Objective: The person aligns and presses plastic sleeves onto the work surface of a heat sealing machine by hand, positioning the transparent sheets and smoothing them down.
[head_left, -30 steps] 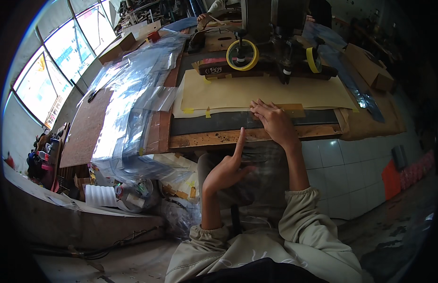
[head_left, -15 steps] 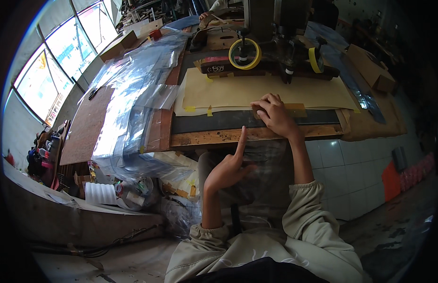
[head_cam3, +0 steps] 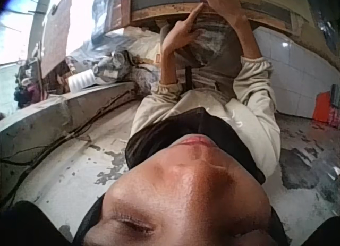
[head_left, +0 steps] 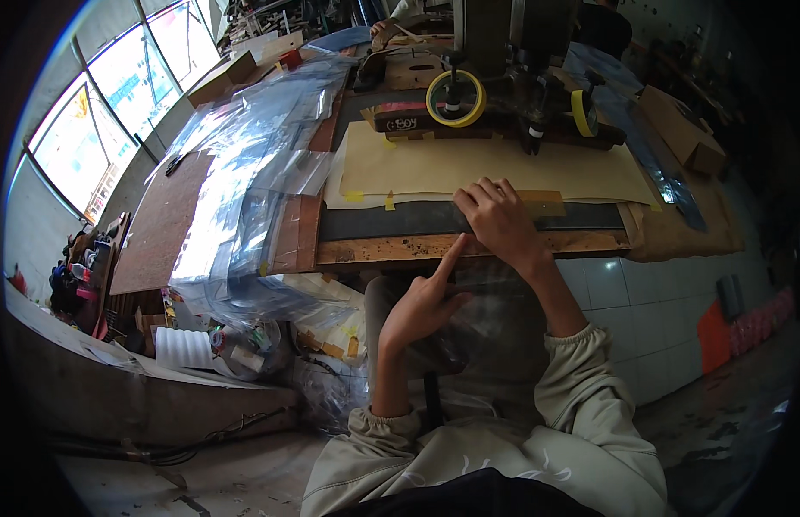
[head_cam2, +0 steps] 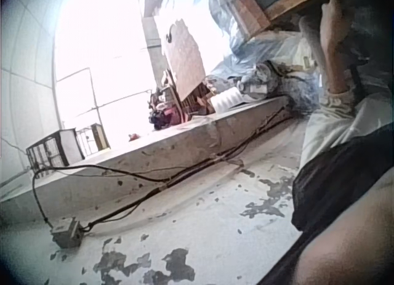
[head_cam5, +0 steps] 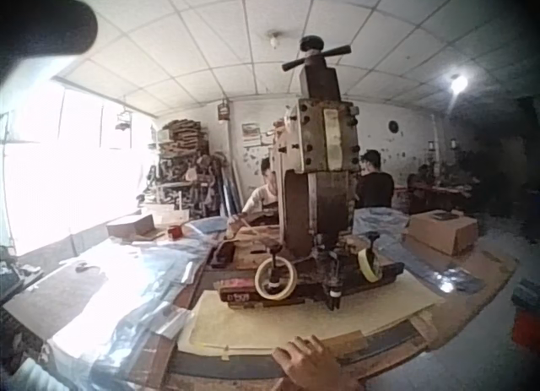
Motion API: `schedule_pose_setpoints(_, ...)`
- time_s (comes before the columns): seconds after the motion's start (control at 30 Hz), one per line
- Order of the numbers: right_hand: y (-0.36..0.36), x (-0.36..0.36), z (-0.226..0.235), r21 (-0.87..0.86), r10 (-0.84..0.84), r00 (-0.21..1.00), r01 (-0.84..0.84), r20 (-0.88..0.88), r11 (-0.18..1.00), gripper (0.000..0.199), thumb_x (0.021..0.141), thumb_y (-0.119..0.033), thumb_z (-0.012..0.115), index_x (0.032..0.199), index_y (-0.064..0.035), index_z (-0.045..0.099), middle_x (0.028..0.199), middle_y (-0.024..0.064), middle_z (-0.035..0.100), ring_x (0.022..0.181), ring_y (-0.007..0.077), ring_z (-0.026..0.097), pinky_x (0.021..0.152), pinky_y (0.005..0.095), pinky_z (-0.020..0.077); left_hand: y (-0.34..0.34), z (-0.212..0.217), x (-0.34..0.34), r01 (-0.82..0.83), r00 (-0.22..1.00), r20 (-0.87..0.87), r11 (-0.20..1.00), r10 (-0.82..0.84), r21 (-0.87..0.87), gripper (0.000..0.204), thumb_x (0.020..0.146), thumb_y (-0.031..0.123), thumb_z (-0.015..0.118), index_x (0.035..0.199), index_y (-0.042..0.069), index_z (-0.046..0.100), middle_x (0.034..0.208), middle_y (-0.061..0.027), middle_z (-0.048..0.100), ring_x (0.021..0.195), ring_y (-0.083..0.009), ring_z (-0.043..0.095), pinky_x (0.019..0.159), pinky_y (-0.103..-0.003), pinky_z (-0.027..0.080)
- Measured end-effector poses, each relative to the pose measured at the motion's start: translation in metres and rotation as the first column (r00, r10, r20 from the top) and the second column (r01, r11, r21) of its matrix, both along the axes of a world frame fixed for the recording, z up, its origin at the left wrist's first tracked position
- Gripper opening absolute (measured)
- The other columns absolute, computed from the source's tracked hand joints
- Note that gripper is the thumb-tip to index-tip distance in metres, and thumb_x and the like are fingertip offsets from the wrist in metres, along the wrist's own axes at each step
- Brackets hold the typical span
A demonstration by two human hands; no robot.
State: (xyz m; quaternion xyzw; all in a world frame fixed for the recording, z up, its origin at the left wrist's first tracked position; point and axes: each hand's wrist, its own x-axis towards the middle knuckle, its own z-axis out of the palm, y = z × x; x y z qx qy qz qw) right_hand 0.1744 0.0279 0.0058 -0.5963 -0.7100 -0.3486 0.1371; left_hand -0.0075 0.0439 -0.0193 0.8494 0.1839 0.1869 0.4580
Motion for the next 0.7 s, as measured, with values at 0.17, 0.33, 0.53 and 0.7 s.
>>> schedule_pose_setpoints(0.17, -0.024, -0.021, 0.013, -0.180, -0.051, 0.998, 0.043, -0.036, 0.983, 0.016, 0.078, -0.014, 0.055, 0.092, -0.0049, 0.054, 0.092, 0.0115, 0.063, 0.092, 0.0215, 0.060, 0.085, 0.0355, 0.0437, -0.008, -0.008, 0.007, -0.109, 0.992, 0.074, 0.988, 0.102, 0.106, 0.082, 0.076, 0.007, 0.061, 0.141, 0.006, 0.012, 0.061, -0.0217, 0.056, 0.063, -0.0415, 0.056, 0.060, -0.044, 0.042)
schedule_pose_setpoints(0.33, -0.051, -0.043, -0.008, -0.143, -0.092, 0.976, 0.064, -0.199, 0.988, 0.016, 0.084, -0.012, 0.050, 0.096, -0.0019, 0.052, 0.114, 0.0225, 0.055, 0.116, 0.0297, 0.049, 0.099, 0.0418, 0.0361, -0.015, -0.009, 0.014, -0.142, 0.990, 0.032, 0.983, 0.140, 0.118, 0.081, 0.075, 0.005, 0.060, 0.139, 0.003, 0.010, 0.063, -0.0251, 0.056, 0.066, -0.0436, 0.056, 0.063, -0.047, 0.043)
schedule_pose_setpoints(0.53, -0.063, -0.024, 0.010, -0.278, -0.052, 0.904, -0.075, -0.425, 0.958, 0.022, 0.086, -0.016, 0.049, 0.100, 0.0009, 0.050, 0.117, 0.0234, 0.053, 0.109, 0.0293, 0.051, 0.092, 0.0417, 0.0334, -0.010, -0.013, 0.020, -0.247, 0.961, 0.124, 0.969, 0.246, -0.008, 0.076, 0.074, -0.001, 0.056, 0.134, 0.005, 0.010, 0.071, -0.0272, 0.058, 0.077, -0.0450, 0.056, 0.066, -0.047, 0.044)
schedule_pose_setpoints(0.7, -0.073, -0.042, 0.026, -0.305, 0.004, 0.813, -0.222, -0.582, 0.926, 0.018, 0.088, -0.016, 0.048, 0.099, -0.0019, 0.051, 0.104, 0.0164, 0.059, 0.099, 0.0293, 0.055, 0.090, 0.0402, 0.0353, -0.010, -0.002, 0.020, -0.250, 0.964, 0.088, 0.968, 0.251, -0.026, 0.072, 0.076, -0.003, 0.055, 0.134, 0.010, 0.013, 0.073, -0.0254, 0.059, 0.079, -0.0444, 0.057, 0.067, -0.043, 0.045)
